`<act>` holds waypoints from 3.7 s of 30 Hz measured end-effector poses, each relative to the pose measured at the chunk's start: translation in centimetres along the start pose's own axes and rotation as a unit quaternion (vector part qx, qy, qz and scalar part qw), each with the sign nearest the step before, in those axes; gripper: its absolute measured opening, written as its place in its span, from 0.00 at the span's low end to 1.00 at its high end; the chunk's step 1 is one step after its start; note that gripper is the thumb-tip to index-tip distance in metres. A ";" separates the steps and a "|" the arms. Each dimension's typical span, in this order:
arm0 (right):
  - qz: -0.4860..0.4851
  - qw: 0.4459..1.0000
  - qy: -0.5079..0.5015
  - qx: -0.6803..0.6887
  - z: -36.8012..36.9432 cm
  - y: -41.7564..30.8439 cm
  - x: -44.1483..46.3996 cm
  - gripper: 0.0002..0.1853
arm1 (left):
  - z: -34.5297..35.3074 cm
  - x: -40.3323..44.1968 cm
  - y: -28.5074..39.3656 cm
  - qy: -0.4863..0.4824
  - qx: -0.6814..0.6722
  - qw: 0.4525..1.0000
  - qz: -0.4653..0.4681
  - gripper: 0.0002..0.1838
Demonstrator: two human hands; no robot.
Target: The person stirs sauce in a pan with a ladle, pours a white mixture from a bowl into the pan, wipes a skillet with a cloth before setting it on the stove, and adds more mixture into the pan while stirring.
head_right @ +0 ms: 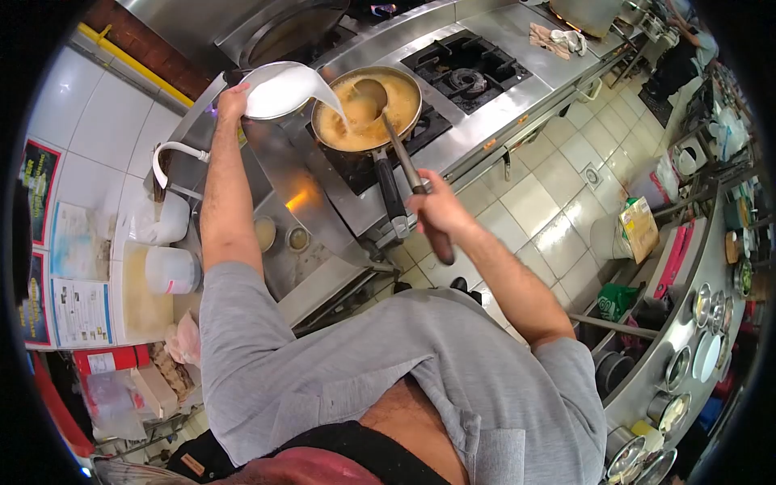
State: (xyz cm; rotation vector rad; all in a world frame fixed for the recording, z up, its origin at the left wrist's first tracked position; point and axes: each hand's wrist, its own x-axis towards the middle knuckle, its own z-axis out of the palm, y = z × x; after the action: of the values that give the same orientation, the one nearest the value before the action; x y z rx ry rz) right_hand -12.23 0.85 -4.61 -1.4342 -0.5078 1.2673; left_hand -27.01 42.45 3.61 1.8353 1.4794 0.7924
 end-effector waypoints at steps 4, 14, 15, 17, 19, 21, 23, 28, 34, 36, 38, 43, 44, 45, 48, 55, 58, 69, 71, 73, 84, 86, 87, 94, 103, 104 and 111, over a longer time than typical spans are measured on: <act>0.029 0.998 -0.010 0.062 2.8 -0.5 -1.9 0.34 | 0.1 0.1 0.2 0.009 0.004 1.000 0.002 0.20; -0.006 0.999 0.018 -0.031 1.4 2.2 0.4 0.36 | 0.2 -1.5 1.2 0.007 0.011 1.000 -0.012 0.20; 0.008 1.000 0.010 0.007 2.6 1.5 -0.6 0.36 | 0.1 -1.6 1.3 0.012 0.016 1.000 -0.010 0.20; 0.041 0.993 -0.006 0.111 3.0 -1.7 -2.6 0.34 | 0.4 -0.4 0.4 0.031 0.054 0.998 0.032 0.20; 0.083 0.967 -0.066 0.232 0.2 -3.1 -1.6 0.27 | 0.7 1.2 -1.0 0.047 0.093 0.992 0.073 0.19; 0.088 0.949 -0.128 0.276 -3.0 -2.3 0.5 0.20 | 0.9 2.4 -1.5 0.063 0.173 0.973 0.141 0.19; 0.030 0.991 -0.052 0.122 -2.6 -1.6 0.6 0.23 | 1.2 3.0 -1.7 0.071 0.188 0.967 0.154 0.20; 0.025 1.000 0.002 0.009 2.7 -0.3 -1.8 0.34 | 0.7 -0.6 1.2 0.039 0.109 0.991 0.064 0.22; 0.073 0.964 -0.103 0.232 -3.7 -2.9 0.8 0.25 | 1.3 -1.2 2.0 0.047 0.123 0.990 0.056 0.22; 0.020 1.000 -0.003 0.019 -1.6 -1.0 0.3 0.27 | 1.4 -0.4 1.4 0.054 0.167 0.982 0.076 0.22; -0.008 0.998 0.028 -0.064 1.2 0.8 -0.3 0.32 | 1.2 -1.4 2.1 0.053 0.168 0.982 0.068 0.22; 0.076 0.967 -0.062 0.233 -0.6 -3.7 -1.3 0.33 | 1.7 0.8 0.8 0.065 0.216 0.967 0.115 0.22; 0.092 0.952 -0.083 0.280 -2.1 -3.5 -0.1 0.30 | 1.7 0.9 0.9 0.061 0.218 0.967 0.114 0.22; 0.079 0.962 -0.086 0.247 -2.8 -3.3 0.3 0.29 | 1.6 1.0 1.1 0.058 0.219 0.967 0.113 0.22; 0.014 1.000 -0.004 -0.022 -1.3 -1.1 0.6 0.28 | 1.8 0.6 1.2 0.063 0.200 0.971 0.114 0.22; 0.095 0.973 -0.063 0.201 -0.4 -4.0 -1.6 0.30 | 2.3 0.5 1.3 0.064 0.205 0.968 0.129 0.22; 0.067 0.978 -0.092 0.174 -3.2 -2.7 0.7 0.28 | 2.1 -0.1 2.0 0.050 0.196 0.973 0.113 0.22; 0.073 0.974 -0.055 0.209 -2.5 -2.8 0.3 0.26 | 2.5 -1.1 2.6 0.066 0.210 0.965 0.142 0.22; 0.026 0.998 -0.019 0.049 -1.3 -1.4 0.4 0.27 | 2.4 -1.1 2.7 0.063 0.193 0.971 0.125 0.22; -0.007 0.997 0.028 -0.072 1.4 0.5 -0.1 0.30 | 2.6 -1.6 3.1 0.056 0.178 0.976 0.110 0.21; -0.010 0.998 0.017 -0.059 0.1 0.6 0.3 0.30 | 2.6 -2.3 3.7 0.085 0.219 0.961 0.146 0.21; -0.007 0.998 0.014 -0.062 2.2 0.2 -1.3 0.31 | 2.6 -2.4 3.6 0.088 0.224 0.959 0.151 0.21; 0.014 1.000 0.001 -0.002 2.2 -1.0 -2.0 0.30 | 2.6 -2.4 3.6 0.089 0.228 0.957 0.156 0.21; 0.025 0.999 0.001 0.032 -1.5 -1.2 0.1 0.26 | 2.6 -2.2 3.7 0.091 0.215 0.961 0.148 0.21; 0.056 0.987 -0.052 0.139 -1.2 -2.5 -0.8 0.29 | 3.1 -2.2 3.8 0.108 0.208 0.954 0.186 0.24; 0.040 0.995 -0.046 0.081 -1.4 -2.2 -0.5 0.29 | 3.1 -2.4 3.9 0.111 0.204 0.955 0.185 0.24; 0.046 0.995 -0.019 0.082 2.5 -1.9 -2.7 0.29 | 3.3 -2.5 3.6 0.120 0.230 0.933 0.251 0.20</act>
State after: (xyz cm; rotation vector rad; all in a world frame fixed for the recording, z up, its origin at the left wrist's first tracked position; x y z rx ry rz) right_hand -14.68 0.23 -1.39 -1.3100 -0.3588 1.3791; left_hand -22.78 39.03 4.27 2.6164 1.4434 0.9961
